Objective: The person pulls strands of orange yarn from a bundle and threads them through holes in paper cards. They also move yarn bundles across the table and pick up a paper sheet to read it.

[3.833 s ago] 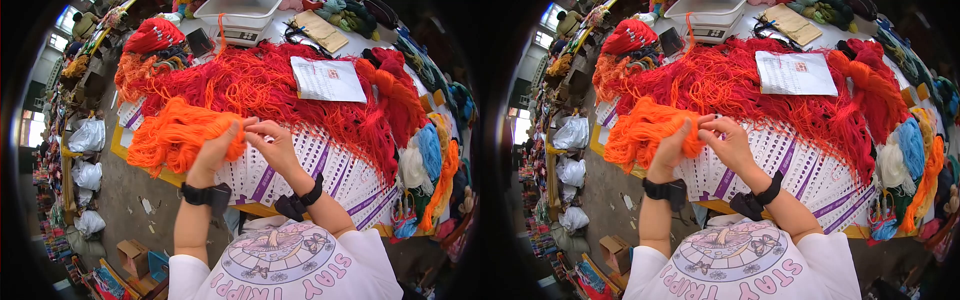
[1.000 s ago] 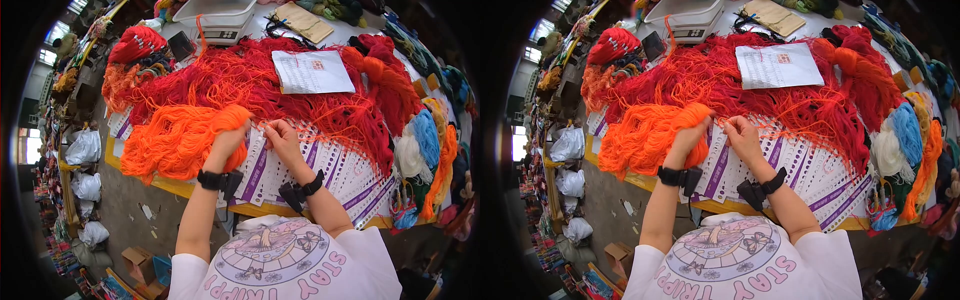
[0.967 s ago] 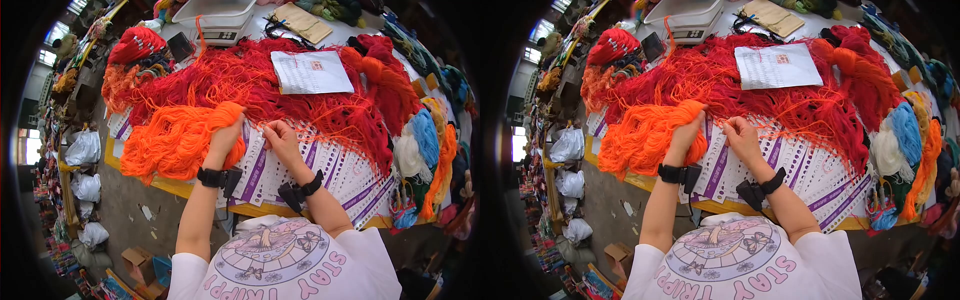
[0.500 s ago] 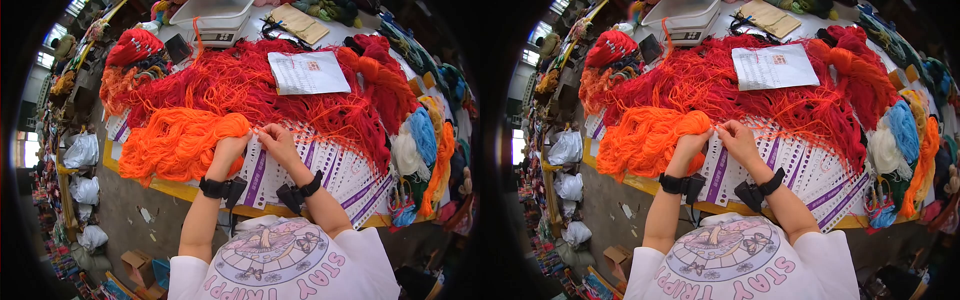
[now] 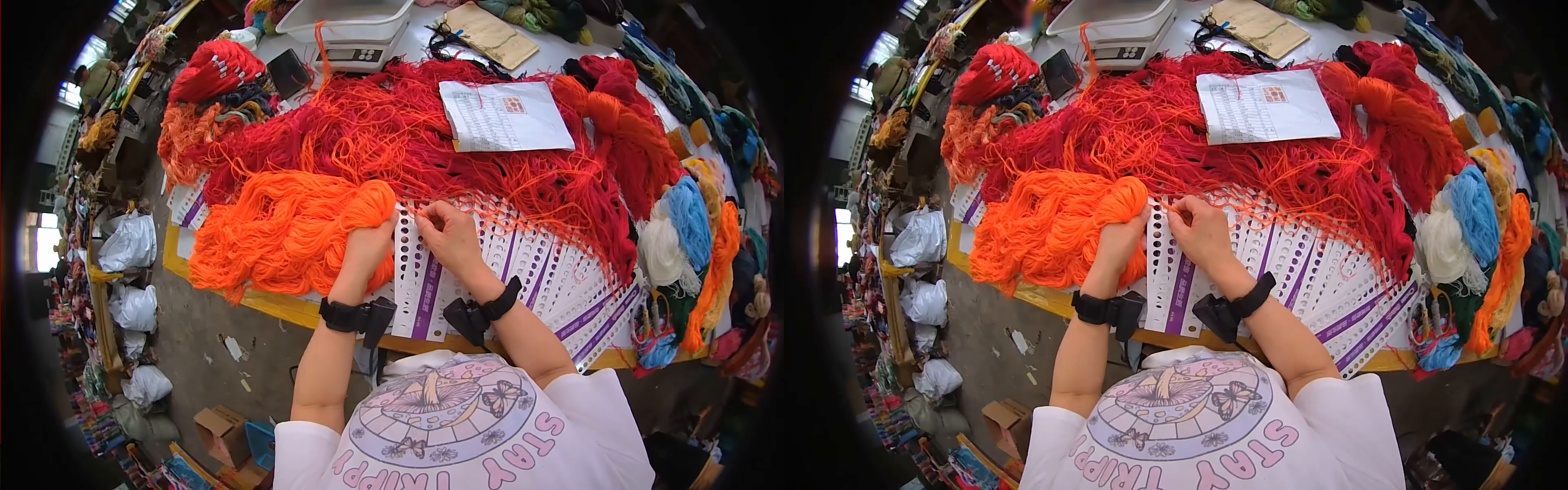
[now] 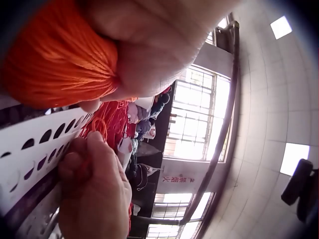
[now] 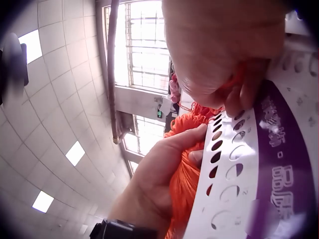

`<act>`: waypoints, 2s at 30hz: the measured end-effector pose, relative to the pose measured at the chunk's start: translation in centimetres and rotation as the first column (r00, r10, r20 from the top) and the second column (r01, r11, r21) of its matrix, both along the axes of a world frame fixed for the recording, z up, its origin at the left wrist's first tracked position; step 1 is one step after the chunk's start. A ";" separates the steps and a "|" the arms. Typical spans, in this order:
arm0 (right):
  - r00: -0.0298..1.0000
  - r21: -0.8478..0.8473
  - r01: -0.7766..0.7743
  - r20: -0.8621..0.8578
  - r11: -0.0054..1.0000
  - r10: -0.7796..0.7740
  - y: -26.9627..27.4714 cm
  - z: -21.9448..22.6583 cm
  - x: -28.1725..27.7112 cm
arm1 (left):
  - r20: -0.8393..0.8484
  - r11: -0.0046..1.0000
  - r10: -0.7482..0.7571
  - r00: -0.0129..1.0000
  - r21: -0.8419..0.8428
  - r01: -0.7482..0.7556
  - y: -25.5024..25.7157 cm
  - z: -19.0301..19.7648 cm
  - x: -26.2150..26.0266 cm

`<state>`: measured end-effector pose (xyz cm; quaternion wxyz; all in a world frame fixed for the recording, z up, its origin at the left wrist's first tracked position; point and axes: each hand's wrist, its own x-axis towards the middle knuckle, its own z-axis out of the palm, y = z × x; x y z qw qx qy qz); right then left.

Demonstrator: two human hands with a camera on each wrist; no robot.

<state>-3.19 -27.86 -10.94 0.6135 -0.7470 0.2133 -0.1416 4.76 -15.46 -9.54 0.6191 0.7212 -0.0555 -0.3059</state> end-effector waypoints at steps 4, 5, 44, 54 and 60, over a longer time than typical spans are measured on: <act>1.000 -0.198 0.002 0.005 0.980 -0.001 0.0 0.8 0.0 | -0.321 0.986 -0.073 0.944 -0.167 0.020 0.6 0.7 0.9; 0.999 -0.218 -0.004 0.037 0.976 0.012 0.1 0.8 0.0 | -0.330 0.987 -0.083 0.940 -0.156 0.033 0.6 0.7 0.8; 0.986 0.330 -0.131 0.144 0.935 0.088 1.4 4.9 -0.3 | -0.037 0.900 -0.199 0.979 -0.402 0.168 0.8 5.3 -0.7; 0.984 0.724 -0.116 0.175 0.680 -0.018 0.4 5.3 -0.3 | -0.222 0.882 -0.177 0.959 -0.468 0.054 0.9 6.3 -0.8; 0.986 0.469 -0.164 0.104 0.868 0.130 0.9 5.9 -0.4 | -0.286 0.858 -0.187 0.940 -0.513 0.014 0.9 5.8 -0.9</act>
